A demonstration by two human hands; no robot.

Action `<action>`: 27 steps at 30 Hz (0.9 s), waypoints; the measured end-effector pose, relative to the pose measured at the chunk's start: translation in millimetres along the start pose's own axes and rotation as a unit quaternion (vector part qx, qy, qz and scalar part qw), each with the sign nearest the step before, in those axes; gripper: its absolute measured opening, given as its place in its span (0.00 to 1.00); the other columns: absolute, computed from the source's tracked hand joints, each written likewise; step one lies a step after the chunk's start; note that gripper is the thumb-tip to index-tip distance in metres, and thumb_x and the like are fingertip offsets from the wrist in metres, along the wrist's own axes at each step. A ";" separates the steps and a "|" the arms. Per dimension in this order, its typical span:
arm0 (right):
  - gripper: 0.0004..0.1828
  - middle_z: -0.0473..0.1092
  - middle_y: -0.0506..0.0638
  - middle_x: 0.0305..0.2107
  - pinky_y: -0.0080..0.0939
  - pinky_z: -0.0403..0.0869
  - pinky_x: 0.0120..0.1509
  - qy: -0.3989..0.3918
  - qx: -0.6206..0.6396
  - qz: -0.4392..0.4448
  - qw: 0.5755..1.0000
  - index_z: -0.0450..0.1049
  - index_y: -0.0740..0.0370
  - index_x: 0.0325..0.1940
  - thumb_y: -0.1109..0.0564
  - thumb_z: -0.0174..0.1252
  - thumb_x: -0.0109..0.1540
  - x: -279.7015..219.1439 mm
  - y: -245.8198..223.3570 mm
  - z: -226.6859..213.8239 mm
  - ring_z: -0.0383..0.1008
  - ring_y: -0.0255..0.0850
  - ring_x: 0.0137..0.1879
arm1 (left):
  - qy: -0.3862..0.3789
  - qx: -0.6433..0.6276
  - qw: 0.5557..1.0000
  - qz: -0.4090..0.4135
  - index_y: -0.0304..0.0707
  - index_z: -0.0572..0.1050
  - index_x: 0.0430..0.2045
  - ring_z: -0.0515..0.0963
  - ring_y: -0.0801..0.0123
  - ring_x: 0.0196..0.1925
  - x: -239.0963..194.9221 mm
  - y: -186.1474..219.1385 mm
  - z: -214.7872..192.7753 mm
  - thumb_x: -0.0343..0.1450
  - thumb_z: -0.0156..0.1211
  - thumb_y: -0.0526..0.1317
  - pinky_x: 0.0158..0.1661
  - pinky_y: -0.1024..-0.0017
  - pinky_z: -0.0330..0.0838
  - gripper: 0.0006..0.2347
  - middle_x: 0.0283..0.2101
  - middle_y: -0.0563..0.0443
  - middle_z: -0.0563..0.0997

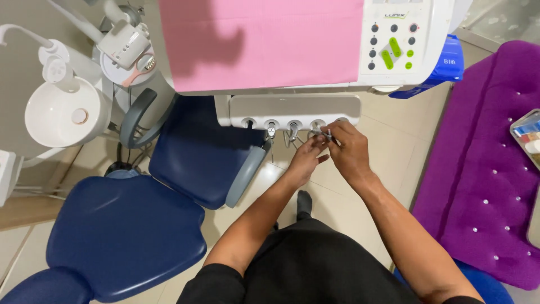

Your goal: The recorder is preparing a dental treatment station by organizing handpieces, setting up a supply tray, and checking connections.

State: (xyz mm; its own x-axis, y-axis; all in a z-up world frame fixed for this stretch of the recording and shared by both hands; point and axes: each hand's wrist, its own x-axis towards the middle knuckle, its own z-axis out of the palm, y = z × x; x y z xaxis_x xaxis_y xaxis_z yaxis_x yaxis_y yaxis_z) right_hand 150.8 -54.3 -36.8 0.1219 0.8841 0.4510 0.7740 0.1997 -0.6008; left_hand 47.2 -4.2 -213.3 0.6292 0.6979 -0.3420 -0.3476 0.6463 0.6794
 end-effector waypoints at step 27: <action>0.13 0.73 0.42 0.31 0.51 0.61 0.60 0.005 -0.177 -0.120 0.977 0.78 0.56 0.40 0.66 0.67 0.54 -8.9 0.0 5.9 0.74 0.38 0.48 | 0.066 0.099 0.990 0.082 0.35 0.73 0.55 0.78 0.73 0.49 5.5 5.6 7.3 0.78 0.44 0.33 0.50 0.71 0.75 0.13 0.48 0.54 0.80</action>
State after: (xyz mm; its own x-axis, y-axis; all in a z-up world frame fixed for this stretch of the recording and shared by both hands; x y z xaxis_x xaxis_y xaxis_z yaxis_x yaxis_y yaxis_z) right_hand 146.0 -59.7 -44.7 -0.0838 0.8256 0.5580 0.9474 0.2395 -0.2120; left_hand 53.8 1.1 -206.7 0.4746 0.8313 -0.2894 -0.2867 0.4569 0.8421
